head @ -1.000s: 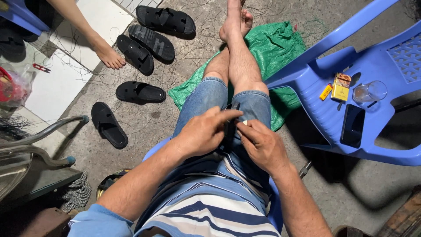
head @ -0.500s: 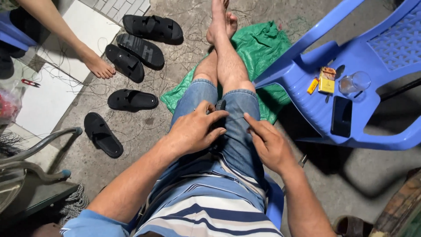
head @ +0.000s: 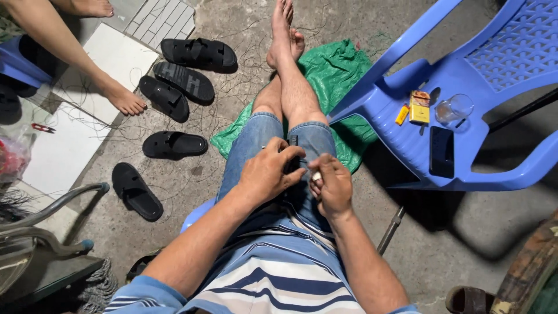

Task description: The person is hand-stitching the sole of a black shoe using a needle and thread while sitting on a chair.

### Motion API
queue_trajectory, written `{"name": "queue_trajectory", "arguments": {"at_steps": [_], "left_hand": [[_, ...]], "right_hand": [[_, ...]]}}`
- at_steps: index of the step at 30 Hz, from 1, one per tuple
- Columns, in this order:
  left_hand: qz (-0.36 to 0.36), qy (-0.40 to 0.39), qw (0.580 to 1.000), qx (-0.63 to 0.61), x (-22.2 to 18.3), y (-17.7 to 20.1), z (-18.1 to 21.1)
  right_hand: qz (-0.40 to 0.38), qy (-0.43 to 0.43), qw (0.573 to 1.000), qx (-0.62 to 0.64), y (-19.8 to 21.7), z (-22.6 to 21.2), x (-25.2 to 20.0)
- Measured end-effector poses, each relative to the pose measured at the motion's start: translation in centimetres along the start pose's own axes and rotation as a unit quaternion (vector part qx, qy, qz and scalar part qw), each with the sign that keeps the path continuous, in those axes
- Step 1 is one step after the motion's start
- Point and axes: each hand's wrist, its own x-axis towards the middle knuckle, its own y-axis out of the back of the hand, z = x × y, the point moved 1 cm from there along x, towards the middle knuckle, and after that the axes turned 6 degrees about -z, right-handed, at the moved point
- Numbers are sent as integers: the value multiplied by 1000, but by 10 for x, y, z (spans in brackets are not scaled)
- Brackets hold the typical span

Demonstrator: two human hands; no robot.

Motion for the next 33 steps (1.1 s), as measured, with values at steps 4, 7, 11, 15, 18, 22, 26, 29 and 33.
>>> {"name": "queue_trajectory", "arguments": {"at_steps": [4, 7, 11, 15, 18, 22, 26, 29, 33], "left_hand": [[8, -30, 999, -7, 12, -2, 0], [11, 61, 998, -4, 18, -2, -23], [25, -79, 993, -79, 13, -10, -25], [82, -73, 972, -207, 0, -15, -38], [114, -31, 974, -195, -19, -17, -59], [157, 21, 969, -191, -43, -19, -88], [165, 76, 962, -205, -71, -23, -100], [171, 124, 950, -231, -82, -28, -108], [165, 150, 942, -250, -88, -32, -115]], "right_hand": [[168, -37, 984, -41, 33, -33, -14], [169, -15, 979, -114, 41, -41, -24], [165, 52, 954, -246, 50, -47, -28], [148, 101, 911, -371, 64, -55, -35], [110, 133, 880, -443, 66, -58, -27], [79, 178, 847, -495, 54, -46, -13], [-23, 80, 901, -427, 9, -22, 2], [-16, 28, 899, -437, 15, -17, 14], [-1, 27, 908, -419, 38, -22, 12]]}}
